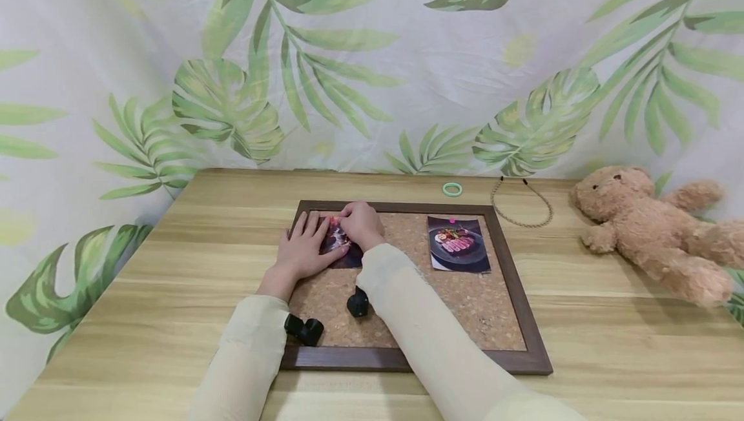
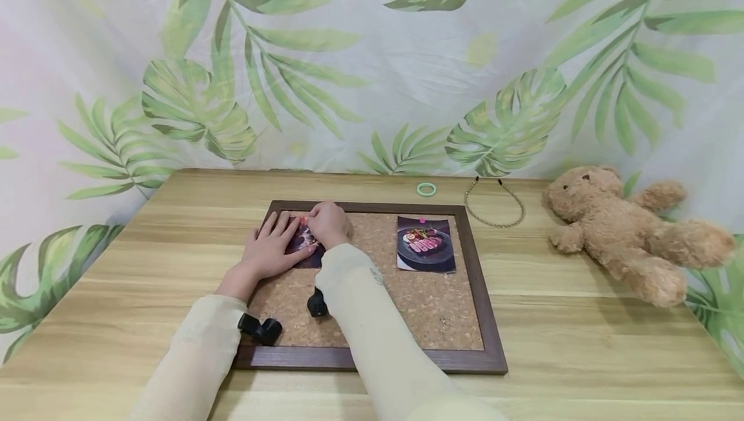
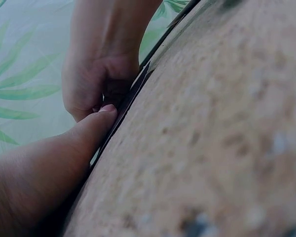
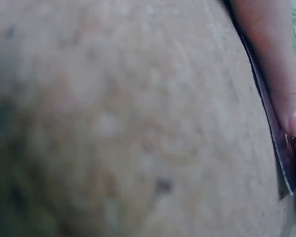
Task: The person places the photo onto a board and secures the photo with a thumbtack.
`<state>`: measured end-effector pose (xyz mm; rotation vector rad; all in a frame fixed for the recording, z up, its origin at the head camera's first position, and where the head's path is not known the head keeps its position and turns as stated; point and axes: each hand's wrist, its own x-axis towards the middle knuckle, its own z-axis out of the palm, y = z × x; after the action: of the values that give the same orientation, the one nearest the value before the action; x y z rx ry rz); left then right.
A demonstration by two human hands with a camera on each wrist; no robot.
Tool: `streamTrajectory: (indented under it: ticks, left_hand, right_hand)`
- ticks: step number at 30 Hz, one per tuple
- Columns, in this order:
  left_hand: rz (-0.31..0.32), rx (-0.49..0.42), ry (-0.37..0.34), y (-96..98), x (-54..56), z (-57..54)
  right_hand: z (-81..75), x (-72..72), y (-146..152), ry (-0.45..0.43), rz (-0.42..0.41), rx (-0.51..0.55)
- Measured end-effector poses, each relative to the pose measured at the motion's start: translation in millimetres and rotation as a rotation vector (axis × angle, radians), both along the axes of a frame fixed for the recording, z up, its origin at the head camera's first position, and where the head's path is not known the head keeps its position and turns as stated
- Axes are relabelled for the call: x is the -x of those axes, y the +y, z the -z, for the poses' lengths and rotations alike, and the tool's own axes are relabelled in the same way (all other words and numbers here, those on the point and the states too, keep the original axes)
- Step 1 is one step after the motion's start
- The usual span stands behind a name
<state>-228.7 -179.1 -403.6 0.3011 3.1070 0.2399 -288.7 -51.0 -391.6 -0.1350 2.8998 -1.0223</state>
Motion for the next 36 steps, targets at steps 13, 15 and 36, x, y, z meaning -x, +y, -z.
streamTrajectory:
  ticks: [13, 15, 36]
  left_hand:
    - [0.006, -0.009, 0.019, -1.9, -0.7, 1.3]
    - [0.008, -0.011, 0.024, -1.9, -0.9, 1.2]
    - [0.0, -0.017, 0.016, -0.7, -0.8, 1.8]
  right_hand:
    - [5.0, 0.2, 2, 0.083, -0.065, -0.013]
    - [7.6, 0.7, 3, 0.091, -0.059, 0.036]
    - [-0.4, 0.1, 2, 0.014, -0.024, -0.003]
